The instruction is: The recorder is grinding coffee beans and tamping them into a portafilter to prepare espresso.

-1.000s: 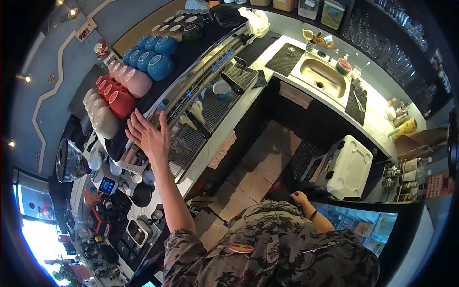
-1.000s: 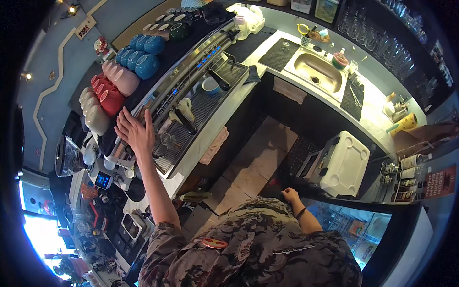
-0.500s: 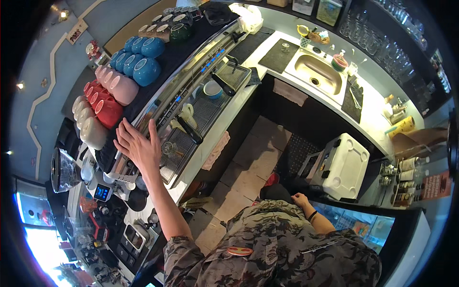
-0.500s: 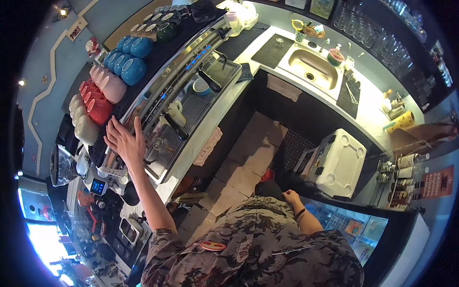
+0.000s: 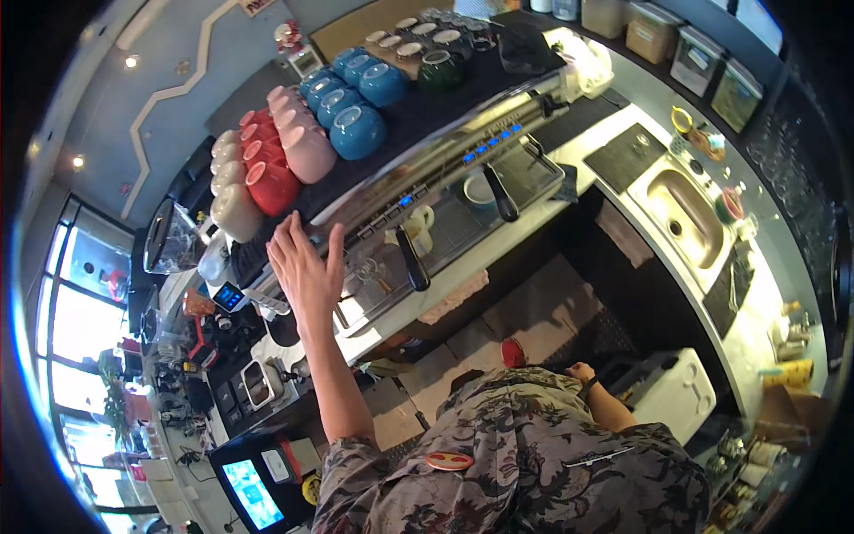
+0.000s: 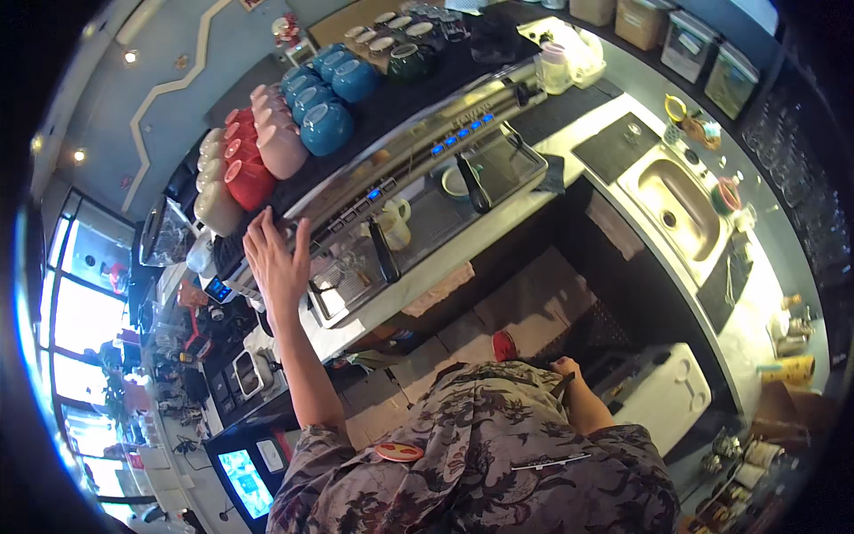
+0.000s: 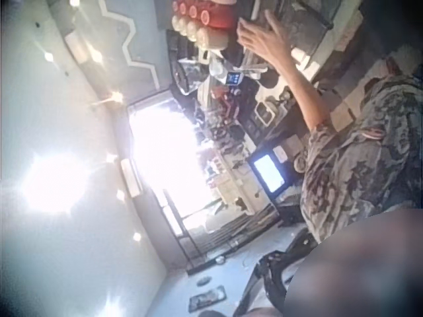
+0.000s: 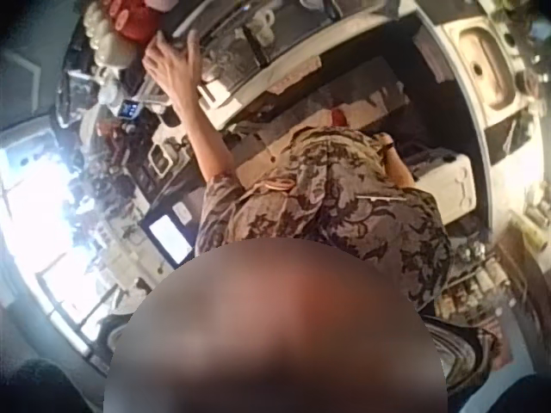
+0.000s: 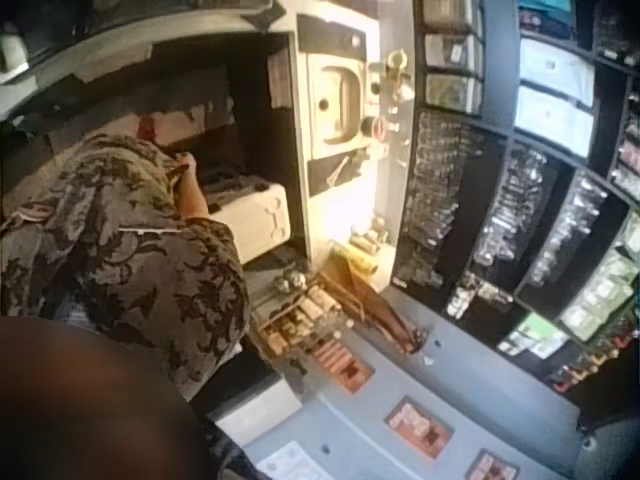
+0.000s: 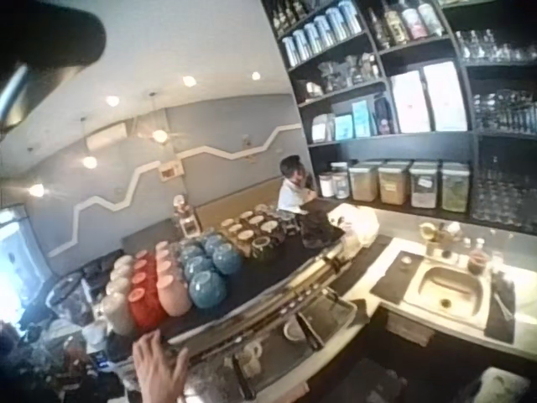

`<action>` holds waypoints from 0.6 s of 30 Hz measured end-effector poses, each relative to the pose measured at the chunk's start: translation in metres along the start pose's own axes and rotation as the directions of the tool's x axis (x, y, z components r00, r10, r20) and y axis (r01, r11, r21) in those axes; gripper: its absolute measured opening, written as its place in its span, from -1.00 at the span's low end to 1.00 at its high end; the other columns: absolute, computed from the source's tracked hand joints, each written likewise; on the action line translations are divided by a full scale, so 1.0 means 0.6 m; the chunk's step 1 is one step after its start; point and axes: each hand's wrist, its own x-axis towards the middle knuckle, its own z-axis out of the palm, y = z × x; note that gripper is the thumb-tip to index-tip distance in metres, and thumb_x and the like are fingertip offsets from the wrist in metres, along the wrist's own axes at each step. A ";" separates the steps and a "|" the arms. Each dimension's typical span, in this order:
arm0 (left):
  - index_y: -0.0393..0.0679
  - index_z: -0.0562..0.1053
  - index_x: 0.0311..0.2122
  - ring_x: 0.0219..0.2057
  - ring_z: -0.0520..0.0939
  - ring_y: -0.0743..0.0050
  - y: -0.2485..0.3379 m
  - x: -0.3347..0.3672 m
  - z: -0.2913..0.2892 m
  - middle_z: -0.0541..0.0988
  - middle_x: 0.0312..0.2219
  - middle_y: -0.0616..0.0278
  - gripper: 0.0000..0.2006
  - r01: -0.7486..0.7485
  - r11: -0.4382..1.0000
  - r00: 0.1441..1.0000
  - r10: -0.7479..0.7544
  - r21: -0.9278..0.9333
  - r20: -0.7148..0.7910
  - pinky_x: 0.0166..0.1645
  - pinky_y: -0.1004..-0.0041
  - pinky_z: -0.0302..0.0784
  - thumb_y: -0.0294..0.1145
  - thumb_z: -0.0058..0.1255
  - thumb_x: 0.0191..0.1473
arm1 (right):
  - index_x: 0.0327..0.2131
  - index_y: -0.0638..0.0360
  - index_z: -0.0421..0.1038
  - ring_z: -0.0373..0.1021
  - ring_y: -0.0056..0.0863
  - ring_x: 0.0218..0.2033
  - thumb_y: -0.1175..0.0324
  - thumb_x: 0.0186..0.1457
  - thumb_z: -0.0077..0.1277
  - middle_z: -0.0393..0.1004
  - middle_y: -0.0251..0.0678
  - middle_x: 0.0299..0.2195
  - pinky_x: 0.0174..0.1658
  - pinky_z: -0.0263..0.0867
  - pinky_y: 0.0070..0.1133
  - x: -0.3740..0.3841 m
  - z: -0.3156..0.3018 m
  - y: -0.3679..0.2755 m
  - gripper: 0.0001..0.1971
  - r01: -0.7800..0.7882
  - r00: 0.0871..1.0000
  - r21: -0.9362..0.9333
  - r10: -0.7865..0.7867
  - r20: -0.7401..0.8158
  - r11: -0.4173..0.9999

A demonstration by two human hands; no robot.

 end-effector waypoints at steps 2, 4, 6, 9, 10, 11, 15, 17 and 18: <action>-0.39 0.25 0.10 0.08 0.30 -0.10 0.003 0.000 0.000 0.33 0.02 -0.08 -0.32 0.020 1.000 1.000 -0.020 -0.003 0.015 0.24 0.11 0.07 0.05 -0.01 0.10 | -0.30 0.20 0.55 0.51 -0.22 -0.25 0.04 -0.08 0.09 0.58 -0.15 -0.36 -0.12 0.39 -0.40 0.042 -0.041 -0.048 -0.59 0.141 0.990 0.022 -0.140 -0.025 0.990; -0.37 0.24 0.12 0.09 0.29 -0.06 0.008 -0.005 -0.005 0.32 0.04 -0.07 -0.33 0.020 1.000 1.000 -0.020 -0.002 0.003 0.23 0.14 0.09 0.01 0.01 0.09 | -0.31 0.22 0.54 0.52 -0.19 -0.27 0.09 -0.07 0.07 0.57 -0.10 -0.39 -0.14 0.40 -0.38 0.076 -0.073 -0.093 -0.62 0.225 0.974 0.087 -0.221 -0.046 0.970; -0.32 0.34 0.06 0.03 0.39 -0.03 0.016 -0.010 -0.012 0.41 -0.05 -0.05 -0.48 -0.049 0.997 0.992 0.041 -0.067 -0.117 0.15 0.20 0.24 -0.19 0.09 0.07 | -0.31 0.22 0.54 0.52 -0.17 -0.28 0.10 -0.06 0.07 0.57 -0.08 -0.40 -0.16 0.40 -0.37 0.110 -0.095 -0.147 -0.63 0.194 0.981 0.116 -0.193 -0.026 0.974; -0.30 0.46 -0.12 -0.16 0.52 0.00 0.015 -0.050 -0.020 0.52 -0.23 0.00 -0.69 -0.071 0.884 0.974 -0.038 -0.462 -0.222 -0.01 0.28 0.39 -0.37 0.09 0.05 | -0.33 0.22 0.53 0.53 -0.36 -0.45 0.12 -0.02 0.08 0.57 -0.17 -0.47 -0.28 0.42 -0.44 0.139 -0.107 -0.206 -0.66 0.323 0.939 -0.078 -0.330 -0.101 0.943; -0.31 0.49 -0.32 -0.33 0.57 0.13 0.014 -0.079 -0.015 0.55 -0.39 0.07 -0.88 -0.074 0.879 0.954 -0.075 -0.471 -0.290 -0.15 0.37 0.44 -0.50 0.03 0.03 | -0.34 0.20 0.54 0.51 -0.25 -0.35 0.12 -0.02 0.05 0.57 -0.12 -0.42 -0.22 0.41 -0.40 0.137 -0.107 -0.232 -0.68 0.329 0.940 -0.055 -0.333 -0.071 0.943; -0.31 0.45 -0.41 -0.41 0.52 0.27 -0.003 -0.122 0.004 0.52 -0.43 0.07 -0.93 -0.032 0.874 0.947 -0.129 -0.484 -0.295 -0.25 0.41 0.42 -0.52 -0.01 0.02 | -0.35 0.18 0.55 0.50 -0.13 -0.25 0.13 -0.02 0.02 0.56 -0.08 -0.36 -0.15 0.39 -0.36 0.130 -0.104 -0.260 -0.69 0.339 0.940 -0.036 -0.340 -0.035 0.940; -0.26 0.32 -0.58 -0.66 0.27 0.44 -0.033 -0.300 0.096 0.29 -0.70 0.22 -0.80 0.285 0.802 0.902 -0.409 -0.524 -0.135 -0.53 0.45 0.14 -0.52 0.01 0.03 | -0.36 0.17 0.55 0.50 -0.14 -0.23 0.08 -0.06 0.06 0.56 -0.07 -0.34 -0.14 0.39 -0.36 0.094 -0.074 -0.315 -0.66 0.390 0.920 -0.106 -0.385 0.069 0.915; -0.25 0.35 -0.60 -0.67 0.31 0.29 -0.056 -0.398 0.152 0.32 -0.69 0.15 -0.76 0.460 0.768 0.866 -0.499 -0.446 0.035 -0.54 0.38 0.19 -0.46 0.12 0.00 | -0.35 0.18 0.53 0.51 -0.14 -0.28 0.10 -0.05 0.04 0.56 -0.08 -0.37 -0.17 0.40 -0.36 0.077 -0.059 -0.325 -0.66 0.416 0.908 -0.143 -0.403 0.115 0.898; -0.26 0.37 -0.59 -0.67 0.32 0.27 -0.072 -0.449 0.181 0.33 -0.70 0.14 -0.75 0.526 0.731 0.843 -0.516 -0.436 0.151 -0.53 0.36 0.22 -0.42 0.13 0.02 | -0.34 0.19 0.52 0.51 -0.14 -0.32 0.12 -0.04 0.02 0.56 -0.08 -0.41 -0.20 0.40 -0.36 0.070 -0.051 -0.327 -0.67 0.433 0.899 -0.161 -0.413 0.144 0.887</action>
